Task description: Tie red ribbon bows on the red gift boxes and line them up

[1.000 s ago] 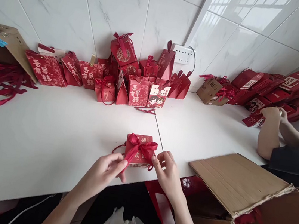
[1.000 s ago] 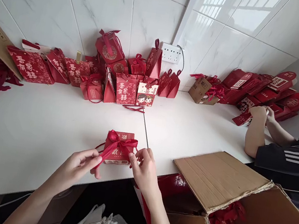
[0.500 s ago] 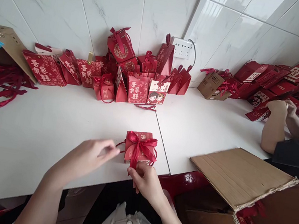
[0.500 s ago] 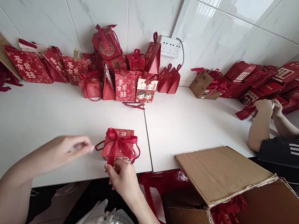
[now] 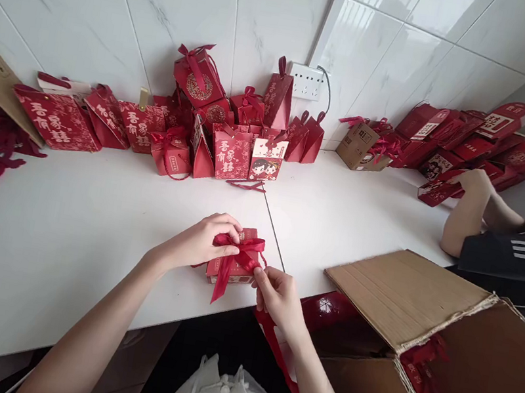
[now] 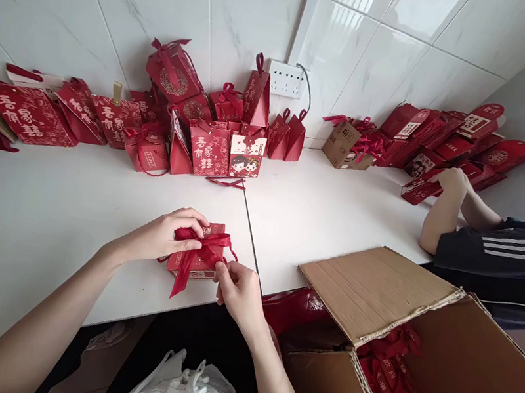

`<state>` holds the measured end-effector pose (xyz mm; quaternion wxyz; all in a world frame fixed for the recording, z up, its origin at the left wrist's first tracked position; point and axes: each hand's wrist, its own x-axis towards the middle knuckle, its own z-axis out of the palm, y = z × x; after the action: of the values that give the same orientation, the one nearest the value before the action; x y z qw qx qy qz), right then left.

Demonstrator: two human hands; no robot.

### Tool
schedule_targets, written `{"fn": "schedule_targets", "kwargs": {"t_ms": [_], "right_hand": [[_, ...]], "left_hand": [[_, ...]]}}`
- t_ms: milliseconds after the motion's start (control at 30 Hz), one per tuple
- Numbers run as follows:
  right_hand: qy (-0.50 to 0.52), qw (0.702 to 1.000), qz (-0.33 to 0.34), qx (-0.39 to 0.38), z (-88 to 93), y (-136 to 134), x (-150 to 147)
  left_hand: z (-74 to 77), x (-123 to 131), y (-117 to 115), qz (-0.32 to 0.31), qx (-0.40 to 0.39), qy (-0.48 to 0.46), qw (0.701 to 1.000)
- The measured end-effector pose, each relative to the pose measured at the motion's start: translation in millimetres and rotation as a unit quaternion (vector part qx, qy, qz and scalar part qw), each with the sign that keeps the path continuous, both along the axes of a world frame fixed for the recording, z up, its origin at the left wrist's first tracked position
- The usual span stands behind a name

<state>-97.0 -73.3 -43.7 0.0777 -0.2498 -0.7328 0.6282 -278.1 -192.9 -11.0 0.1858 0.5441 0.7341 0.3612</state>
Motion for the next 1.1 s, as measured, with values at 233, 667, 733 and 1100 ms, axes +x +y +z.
{"fn": "schedule_targets", "kwargs": {"t_ms": [233,667,733,1100], "right_hand": [[0.026,1.000,-0.004,0.007,-11.8,-5,4],[0.053,0.996,-0.007,-0.066,-24.4,-14,8],[0.048,0.997,0.014,-0.063,-27.2,-12,10],[0.017,0.992,0.112,-0.060,-29.3,-10,14]], "left_hand": [[-11.1,22,0,0.109,0.024,0.007,0.994],[-16.7,29,5,0.171,0.028,-0.057,0.983],[-17.6,30,5,0.170,0.028,-0.071,0.982],[-22.3,34,8,0.180,0.058,-0.085,0.978]]}}
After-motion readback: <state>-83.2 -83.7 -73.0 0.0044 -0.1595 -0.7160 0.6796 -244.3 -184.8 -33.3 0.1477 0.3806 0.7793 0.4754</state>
